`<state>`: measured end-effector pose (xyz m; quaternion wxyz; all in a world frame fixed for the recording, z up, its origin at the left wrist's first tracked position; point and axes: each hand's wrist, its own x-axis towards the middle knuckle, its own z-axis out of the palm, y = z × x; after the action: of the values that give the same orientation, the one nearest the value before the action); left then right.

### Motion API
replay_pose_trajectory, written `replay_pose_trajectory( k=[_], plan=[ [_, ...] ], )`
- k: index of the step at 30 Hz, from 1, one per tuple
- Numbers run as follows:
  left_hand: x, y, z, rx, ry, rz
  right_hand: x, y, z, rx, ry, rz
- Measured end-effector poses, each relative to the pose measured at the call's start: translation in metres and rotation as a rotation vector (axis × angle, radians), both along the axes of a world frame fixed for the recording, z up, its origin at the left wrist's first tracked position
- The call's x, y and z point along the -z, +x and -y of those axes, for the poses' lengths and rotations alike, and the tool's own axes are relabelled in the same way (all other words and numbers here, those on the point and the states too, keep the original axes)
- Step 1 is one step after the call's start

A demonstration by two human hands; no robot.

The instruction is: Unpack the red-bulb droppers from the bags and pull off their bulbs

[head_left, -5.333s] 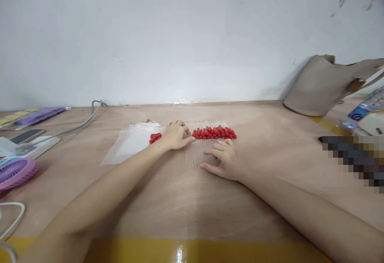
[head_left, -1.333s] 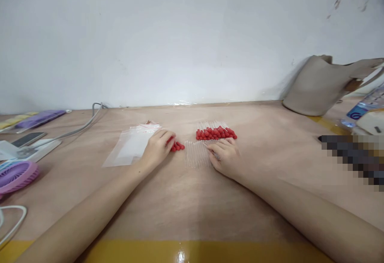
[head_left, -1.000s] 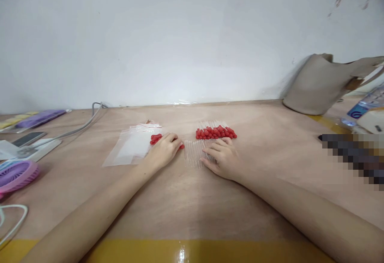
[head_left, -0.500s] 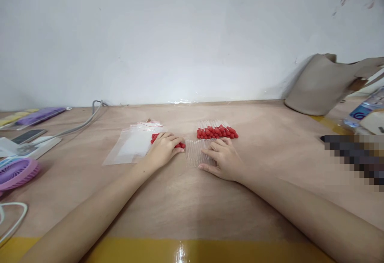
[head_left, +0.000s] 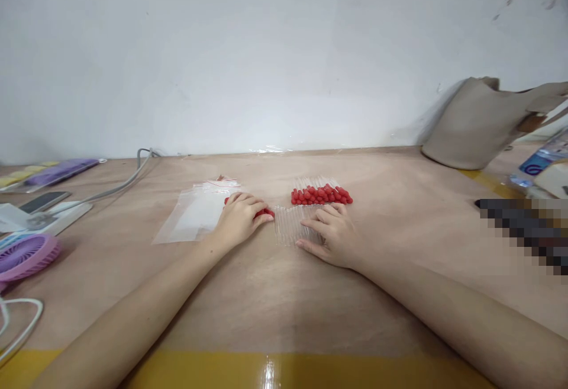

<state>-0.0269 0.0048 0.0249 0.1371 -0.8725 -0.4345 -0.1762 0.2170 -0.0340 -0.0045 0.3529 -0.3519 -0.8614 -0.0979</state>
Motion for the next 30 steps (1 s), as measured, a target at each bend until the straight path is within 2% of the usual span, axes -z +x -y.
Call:
replay_pose_trajectory(
  k=[6, 13, 22, 30],
  plan=[
    [0.004, 0.002, 0.003, -0.023, 0.005, 0.031, 0.0, 0.001, 0.001, -0.001, 0.004, 0.0],
    [-0.004, 0.012, 0.003, -0.018, 0.05, 0.099, 0.002, 0.0, 0.001, -0.012, 0.012, -0.018],
    [-0.019, 0.065, -0.028, 0.019, -0.038, 0.066, 0.003, 0.004, 0.0, -0.019, 0.033, -0.028],
    [-0.012, 0.093, -0.043, 0.051, 0.0, 0.02, 0.003, 0.005, -0.002, -0.008, 0.048, -0.027]
  ],
)
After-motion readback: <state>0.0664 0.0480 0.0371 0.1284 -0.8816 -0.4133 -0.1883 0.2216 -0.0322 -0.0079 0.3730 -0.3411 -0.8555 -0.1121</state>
